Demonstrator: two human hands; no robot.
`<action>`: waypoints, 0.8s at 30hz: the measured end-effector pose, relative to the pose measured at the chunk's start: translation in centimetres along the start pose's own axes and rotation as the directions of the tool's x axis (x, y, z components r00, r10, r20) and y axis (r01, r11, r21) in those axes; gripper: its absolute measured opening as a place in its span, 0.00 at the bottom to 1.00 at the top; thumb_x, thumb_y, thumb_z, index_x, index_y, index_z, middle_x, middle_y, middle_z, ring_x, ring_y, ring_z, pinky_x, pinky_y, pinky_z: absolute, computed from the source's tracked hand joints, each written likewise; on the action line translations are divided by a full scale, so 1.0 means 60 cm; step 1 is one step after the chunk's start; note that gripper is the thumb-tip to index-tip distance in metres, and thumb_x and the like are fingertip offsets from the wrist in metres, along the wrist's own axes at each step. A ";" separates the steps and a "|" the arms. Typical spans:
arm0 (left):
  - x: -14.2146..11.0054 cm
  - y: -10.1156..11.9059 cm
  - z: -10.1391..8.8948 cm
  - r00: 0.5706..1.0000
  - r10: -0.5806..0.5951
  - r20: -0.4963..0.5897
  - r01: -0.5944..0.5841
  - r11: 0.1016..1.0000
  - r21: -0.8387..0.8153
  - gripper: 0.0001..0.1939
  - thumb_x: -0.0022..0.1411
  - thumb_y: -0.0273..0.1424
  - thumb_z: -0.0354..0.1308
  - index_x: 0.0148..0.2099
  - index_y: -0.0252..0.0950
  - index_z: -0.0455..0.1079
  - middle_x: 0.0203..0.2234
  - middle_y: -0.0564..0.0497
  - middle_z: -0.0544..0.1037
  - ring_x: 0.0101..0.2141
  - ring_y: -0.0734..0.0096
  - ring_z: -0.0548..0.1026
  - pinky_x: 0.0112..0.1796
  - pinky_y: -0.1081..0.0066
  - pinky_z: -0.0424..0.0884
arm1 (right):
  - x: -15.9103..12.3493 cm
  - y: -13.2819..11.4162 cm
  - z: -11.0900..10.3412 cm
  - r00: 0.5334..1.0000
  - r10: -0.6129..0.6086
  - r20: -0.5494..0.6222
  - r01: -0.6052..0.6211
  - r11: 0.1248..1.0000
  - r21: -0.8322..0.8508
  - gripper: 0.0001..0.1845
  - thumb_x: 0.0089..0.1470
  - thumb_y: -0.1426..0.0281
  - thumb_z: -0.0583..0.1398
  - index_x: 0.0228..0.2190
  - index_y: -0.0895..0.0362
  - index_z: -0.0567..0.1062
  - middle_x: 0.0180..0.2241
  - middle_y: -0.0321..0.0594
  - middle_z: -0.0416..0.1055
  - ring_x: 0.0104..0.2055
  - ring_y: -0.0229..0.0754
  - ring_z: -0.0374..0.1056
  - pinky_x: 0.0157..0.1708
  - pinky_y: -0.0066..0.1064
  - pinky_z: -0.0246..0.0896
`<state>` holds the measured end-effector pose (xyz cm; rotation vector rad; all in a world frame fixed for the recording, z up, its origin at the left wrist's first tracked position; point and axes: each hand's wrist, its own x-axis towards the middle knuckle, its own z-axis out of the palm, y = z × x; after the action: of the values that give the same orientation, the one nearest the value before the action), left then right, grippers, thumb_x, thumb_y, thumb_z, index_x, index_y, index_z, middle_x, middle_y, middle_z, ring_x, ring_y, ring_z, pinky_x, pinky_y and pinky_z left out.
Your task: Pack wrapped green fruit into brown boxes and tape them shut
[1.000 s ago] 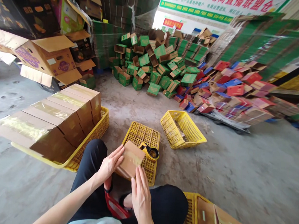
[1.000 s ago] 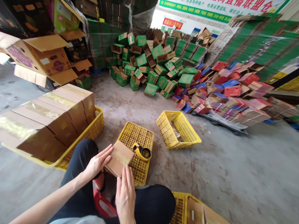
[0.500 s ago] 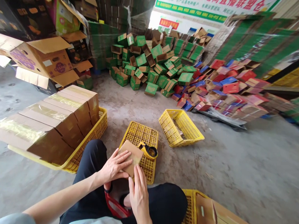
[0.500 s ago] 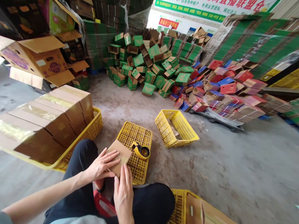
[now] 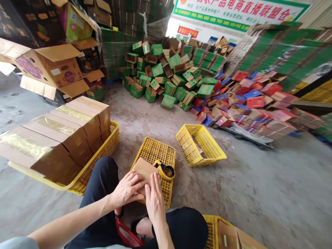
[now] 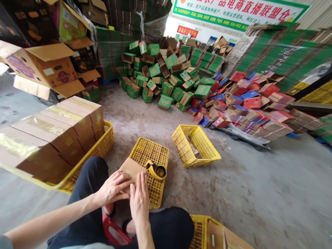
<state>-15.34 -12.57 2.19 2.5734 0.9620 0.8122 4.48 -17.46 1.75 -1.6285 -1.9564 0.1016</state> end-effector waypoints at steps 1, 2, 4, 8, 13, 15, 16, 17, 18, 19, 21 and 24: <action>0.001 0.003 -0.002 1.000 -0.012 0.005 0.011 1.000 0.012 0.33 0.69 0.53 0.55 0.71 0.48 0.62 0.56 0.44 0.75 0.56 0.54 0.71 0.65 0.52 0.60 | 0.004 0.000 0.003 1.000 0.003 0.001 -0.003 1.000 0.010 0.33 0.73 0.61 0.51 0.72 0.54 0.51 0.71 0.50 0.55 0.72 0.53 0.54 0.66 0.45 0.62; 0.001 0.006 -0.003 1.000 -0.024 0.013 0.024 0.999 0.028 0.34 0.70 0.53 0.54 0.72 0.48 0.61 0.56 0.44 0.74 0.56 0.53 0.71 0.64 0.54 0.62 | 0.005 0.000 0.006 1.000 0.008 0.004 -0.008 1.000 0.019 0.33 0.73 0.61 0.51 0.72 0.54 0.51 0.71 0.49 0.54 0.72 0.52 0.53 0.66 0.45 0.62; 0.001 0.011 -0.003 0.998 -0.054 0.024 0.052 0.996 0.068 0.37 0.69 0.55 0.54 0.73 0.47 0.58 0.59 0.42 0.72 0.57 0.51 0.70 0.62 0.54 0.64 | 0.003 -0.004 0.011 1.000 0.018 0.014 -0.018 0.999 0.036 0.32 0.73 0.61 0.50 0.72 0.54 0.51 0.71 0.49 0.53 0.73 0.52 0.52 0.66 0.45 0.62; 0.000 0.013 0.006 0.994 -0.110 0.024 0.105 0.983 0.149 0.43 0.65 0.59 0.55 0.75 0.46 0.55 0.68 0.41 0.64 0.65 0.44 0.62 0.62 0.52 0.62 | -0.014 -0.016 0.017 0.999 0.027 0.036 -0.030 0.997 0.065 0.31 0.73 0.63 0.49 0.72 0.54 0.51 0.72 0.47 0.51 0.73 0.52 0.51 0.67 0.46 0.62; 0.002 0.015 0.015 0.992 -0.130 0.010 0.125 0.974 0.188 0.42 0.67 0.52 0.56 0.76 0.42 0.52 0.73 0.43 0.57 0.71 0.45 0.53 0.64 0.53 0.57 | -0.047 -0.032 0.017 0.999 0.040 0.021 -0.041 0.997 0.069 0.34 0.72 0.62 0.50 0.73 0.53 0.46 0.72 0.48 0.51 0.71 0.55 0.55 0.63 0.48 0.67; 0.001 0.017 0.014 0.992 -0.129 0.012 0.125 0.975 0.183 0.43 0.67 0.50 0.57 0.77 0.42 0.50 0.73 0.44 0.55 0.72 0.45 0.52 0.67 0.52 0.53 | -0.061 -0.039 0.014 0.999 0.038 0.010 -0.039 0.997 0.067 0.34 0.72 0.63 0.51 0.73 0.52 0.46 0.72 0.47 0.52 0.70 0.54 0.57 0.62 0.46 0.68; 0.001 0.018 0.013 0.992 -0.129 0.017 0.124 0.976 0.181 0.43 0.67 0.49 0.58 0.77 0.42 0.49 0.73 0.44 0.54 0.72 0.46 0.52 0.68 0.51 0.50 | -0.067 -0.042 0.011 0.999 0.037 0.011 -0.038 0.997 0.066 0.34 0.72 0.63 0.51 0.73 0.52 0.46 0.71 0.47 0.53 0.70 0.54 0.58 0.62 0.45 0.69; 0.000 0.018 0.012 0.992 -0.127 0.021 0.122 0.977 0.178 0.43 0.67 0.49 0.58 0.77 0.42 0.49 0.73 0.44 0.54 0.72 0.46 0.52 0.69 0.51 0.48 | -0.073 -0.044 0.009 0.999 0.036 0.014 -0.037 0.997 0.067 0.34 0.72 0.63 0.51 0.73 0.52 0.46 0.71 0.47 0.54 0.70 0.53 0.58 0.62 0.44 0.69; 0.000 0.017 0.012 0.992 -0.123 0.024 0.117 0.978 0.172 0.43 0.66 0.49 0.58 0.77 0.42 0.49 0.73 0.44 0.54 0.72 0.46 0.52 0.69 0.50 0.46 | -0.077 -0.045 0.007 0.999 0.037 0.018 -0.038 0.997 0.068 0.34 0.72 0.63 0.51 0.73 0.52 0.46 0.71 0.46 0.54 0.70 0.53 0.59 0.62 0.43 0.69; 0.000 0.016 0.011 0.993 -0.115 0.025 0.109 0.980 0.164 0.43 0.66 0.50 0.58 0.77 0.42 0.49 0.73 0.44 0.54 0.72 0.46 0.53 0.70 0.50 0.46 | -0.080 -0.046 0.005 0.999 0.039 0.019 -0.040 0.997 0.067 0.34 0.72 0.63 0.51 0.73 0.52 0.47 0.71 0.46 0.55 0.69 0.53 0.59 0.62 0.43 0.69; 0.000 0.013 0.012 0.995 -0.096 0.024 0.091 0.985 0.146 0.44 0.66 0.53 0.58 0.76 0.43 0.50 0.73 0.45 0.55 0.71 0.45 0.53 0.70 0.50 0.47 | -0.079 -0.043 0.002 0.999 0.042 0.017 -0.043 0.997 0.066 0.33 0.72 0.62 0.51 0.73 0.52 0.48 0.70 0.45 0.56 0.69 0.52 0.60 0.62 0.43 0.68; 0.003 0.008 0.011 0.996 -0.083 0.033 0.078 0.987 0.141 0.42 0.67 0.55 0.56 0.76 0.44 0.53 0.73 0.45 0.55 0.71 0.45 0.54 0.69 0.48 0.48 | -0.060 -0.035 0.003 0.999 0.035 0.016 -0.036 0.998 0.054 0.32 0.72 0.62 0.51 0.72 0.53 0.51 0.70 0.46 0.57 0.70 0.52 0.59 0.64 0.45 0.67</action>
<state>-14.59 -12.83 1.93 2.6366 1.1413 0.6941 2.86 -21.25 1.05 -1.6320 -1.9192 0.1804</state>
